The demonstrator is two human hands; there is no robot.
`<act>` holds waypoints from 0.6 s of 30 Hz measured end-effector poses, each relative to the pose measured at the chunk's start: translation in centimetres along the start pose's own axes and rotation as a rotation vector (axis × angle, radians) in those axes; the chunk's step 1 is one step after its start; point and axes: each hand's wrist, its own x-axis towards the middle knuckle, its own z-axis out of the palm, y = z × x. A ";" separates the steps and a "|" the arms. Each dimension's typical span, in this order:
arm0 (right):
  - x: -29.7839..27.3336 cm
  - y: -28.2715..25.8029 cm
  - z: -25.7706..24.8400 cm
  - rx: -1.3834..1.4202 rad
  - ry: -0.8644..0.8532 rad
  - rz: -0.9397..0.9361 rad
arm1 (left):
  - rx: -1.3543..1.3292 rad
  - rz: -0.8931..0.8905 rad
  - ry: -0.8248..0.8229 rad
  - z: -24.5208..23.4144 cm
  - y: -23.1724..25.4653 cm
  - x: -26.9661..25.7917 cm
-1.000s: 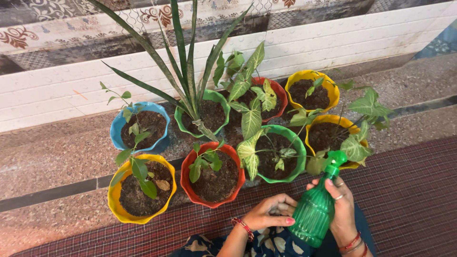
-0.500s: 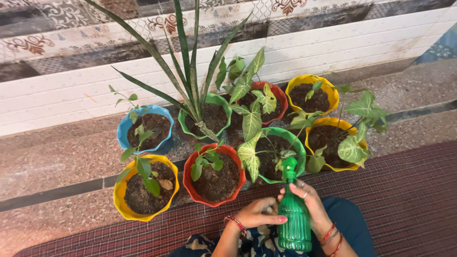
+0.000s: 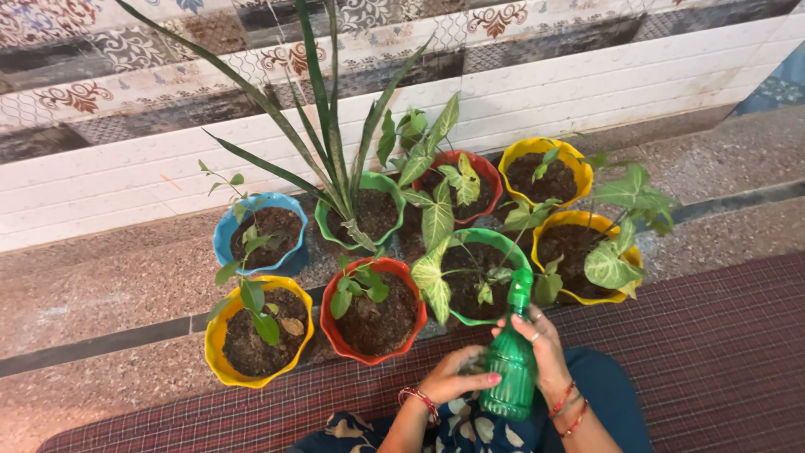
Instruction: The person uses a green spray bottle to mist water onto several potted plants arranged on a mat. They move the bottle from one pot to the next, spraying the leaves and soil of each plant in turn.
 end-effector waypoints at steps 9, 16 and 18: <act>0.1 -0.1 0.3 -0.030 -0.098 -0.076 | -0.014 0.024 0.133 2.0 1.9 -0.3; -0.4 0.1 0.4 -0.029 -0.128 -0.112 | 0.067 -0.007 0.208 3.1 2.4 -0.7; -0.7 0.0 0.3 -0.039 -0.123 -0.100 | 0.108 -0.002 0.221 3.4 2.6 -0.9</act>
